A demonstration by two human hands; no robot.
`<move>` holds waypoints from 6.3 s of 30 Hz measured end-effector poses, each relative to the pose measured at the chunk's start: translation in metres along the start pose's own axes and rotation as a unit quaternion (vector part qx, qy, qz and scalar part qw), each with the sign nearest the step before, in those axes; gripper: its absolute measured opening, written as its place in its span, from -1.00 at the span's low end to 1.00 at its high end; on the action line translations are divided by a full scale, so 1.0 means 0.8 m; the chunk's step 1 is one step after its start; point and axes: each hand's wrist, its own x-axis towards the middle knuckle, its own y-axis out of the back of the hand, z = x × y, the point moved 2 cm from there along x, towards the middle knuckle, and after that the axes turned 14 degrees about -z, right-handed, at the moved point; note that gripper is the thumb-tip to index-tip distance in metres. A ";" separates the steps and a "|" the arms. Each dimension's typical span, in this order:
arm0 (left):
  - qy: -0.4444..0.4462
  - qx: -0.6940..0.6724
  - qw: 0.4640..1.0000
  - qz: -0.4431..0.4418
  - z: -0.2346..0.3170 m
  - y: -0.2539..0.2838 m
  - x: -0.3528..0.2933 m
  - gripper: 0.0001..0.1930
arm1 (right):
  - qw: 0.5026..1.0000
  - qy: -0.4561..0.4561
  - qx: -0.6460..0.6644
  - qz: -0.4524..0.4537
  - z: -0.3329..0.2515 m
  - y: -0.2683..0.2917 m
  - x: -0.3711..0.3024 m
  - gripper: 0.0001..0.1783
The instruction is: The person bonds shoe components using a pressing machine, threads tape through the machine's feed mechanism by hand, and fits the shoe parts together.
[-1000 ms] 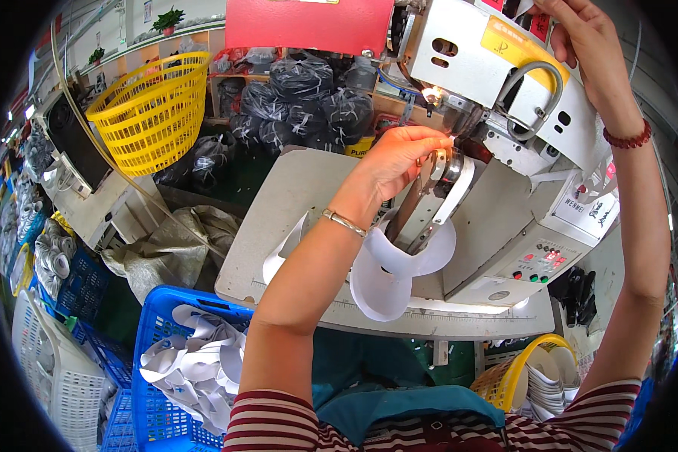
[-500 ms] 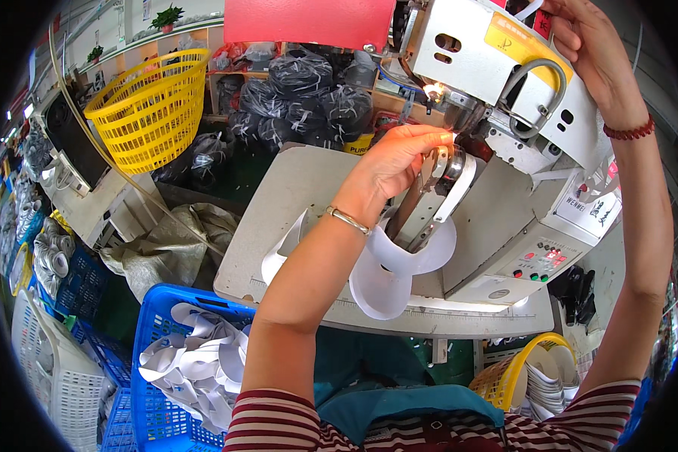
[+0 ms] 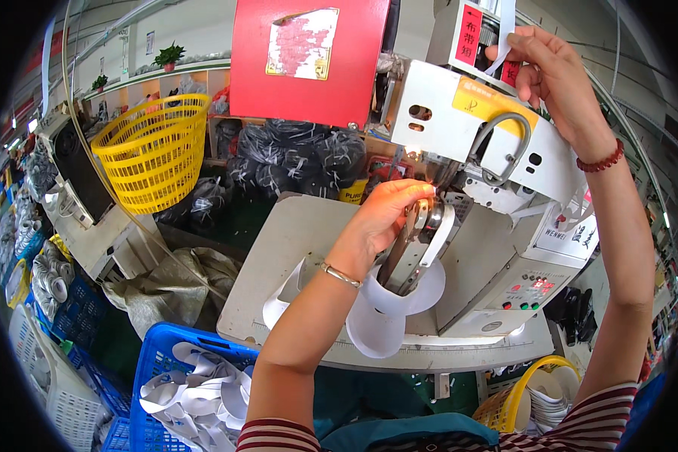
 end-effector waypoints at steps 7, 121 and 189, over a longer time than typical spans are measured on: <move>-0.009 -0.011 1.000 0.009 0.000 0.002 0.002 -0.90 | 0.993 0.002 -0.117 -0.019 -0.012 -0.006 0.000 -0.77; -0.231 0.507 0.795 0.241 -0.005 -0.008 -0.041 -0.96 | 0.968 0.027 -0.248 0.033 -0.008 -0.019 0.009 -0.88; -0.020 0.206 0.945 0.254 -0.057 0.100 -0.116 -0.87 | 0.829 0.048 -0.547 0.104 -0.025 -0.004 0.004 -0.68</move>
